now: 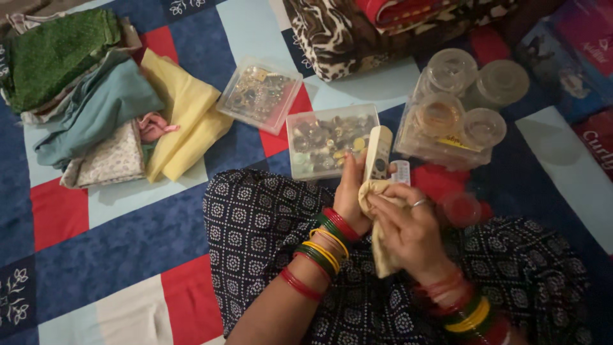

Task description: The person retrieves several boxes containing jewelry and accessories from a shelf, sits down, and wipes the items with a cloth.

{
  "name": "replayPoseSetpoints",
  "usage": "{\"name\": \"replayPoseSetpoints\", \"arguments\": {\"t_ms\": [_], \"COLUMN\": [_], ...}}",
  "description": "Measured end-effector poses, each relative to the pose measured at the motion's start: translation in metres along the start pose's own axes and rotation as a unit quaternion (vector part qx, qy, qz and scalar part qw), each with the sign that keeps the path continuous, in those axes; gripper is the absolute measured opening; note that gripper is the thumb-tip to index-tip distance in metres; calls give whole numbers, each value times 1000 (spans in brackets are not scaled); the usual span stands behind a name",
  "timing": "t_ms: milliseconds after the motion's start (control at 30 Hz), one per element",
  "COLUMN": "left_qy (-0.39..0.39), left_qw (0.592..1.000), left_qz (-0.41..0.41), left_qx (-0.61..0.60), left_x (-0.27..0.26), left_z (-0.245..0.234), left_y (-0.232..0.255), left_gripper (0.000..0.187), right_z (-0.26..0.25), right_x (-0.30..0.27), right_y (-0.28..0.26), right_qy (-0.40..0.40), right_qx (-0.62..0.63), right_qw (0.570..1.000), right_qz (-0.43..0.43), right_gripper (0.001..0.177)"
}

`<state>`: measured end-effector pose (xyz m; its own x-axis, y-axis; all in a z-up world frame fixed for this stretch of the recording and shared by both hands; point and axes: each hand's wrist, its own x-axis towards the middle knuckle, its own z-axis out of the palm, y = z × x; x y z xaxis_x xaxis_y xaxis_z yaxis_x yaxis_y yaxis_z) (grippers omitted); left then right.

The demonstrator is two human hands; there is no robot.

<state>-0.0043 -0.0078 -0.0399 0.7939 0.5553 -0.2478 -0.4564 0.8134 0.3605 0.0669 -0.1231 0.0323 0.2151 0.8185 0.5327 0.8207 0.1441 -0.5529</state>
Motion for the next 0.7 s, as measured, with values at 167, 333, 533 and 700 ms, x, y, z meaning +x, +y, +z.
{"name": "replayPoseSetpoints", "arguments": {"t_ms": [167, 333, 533, 700], "left_qy": [110, 39, 18, 5], "left_qw": [980, 974, 976, 984], "left_qz": [-6, 37, 36, 4], "left_qx": [165, 221, 214, 178], "left_x": [1, 7, 37, 67], "left_z": [8, 17, 2, -11], "left_y": [-12, -22, -26, -51], "left_gripper": [76, 56, 43, 36], "right_z": [12, -1, -9, 8], "right_x": [14, 41, 0, -49], "right_y": [22, 66, 150, 182], "right_qy": [65, 114, 71, 48], "right_qx": [-16, 31, -42, 40], "right_qw": [997, 978, 961, 928], "right_qz": [46, 171, 265, 368], "right_gripper": [23, 21, 36, 33]}}
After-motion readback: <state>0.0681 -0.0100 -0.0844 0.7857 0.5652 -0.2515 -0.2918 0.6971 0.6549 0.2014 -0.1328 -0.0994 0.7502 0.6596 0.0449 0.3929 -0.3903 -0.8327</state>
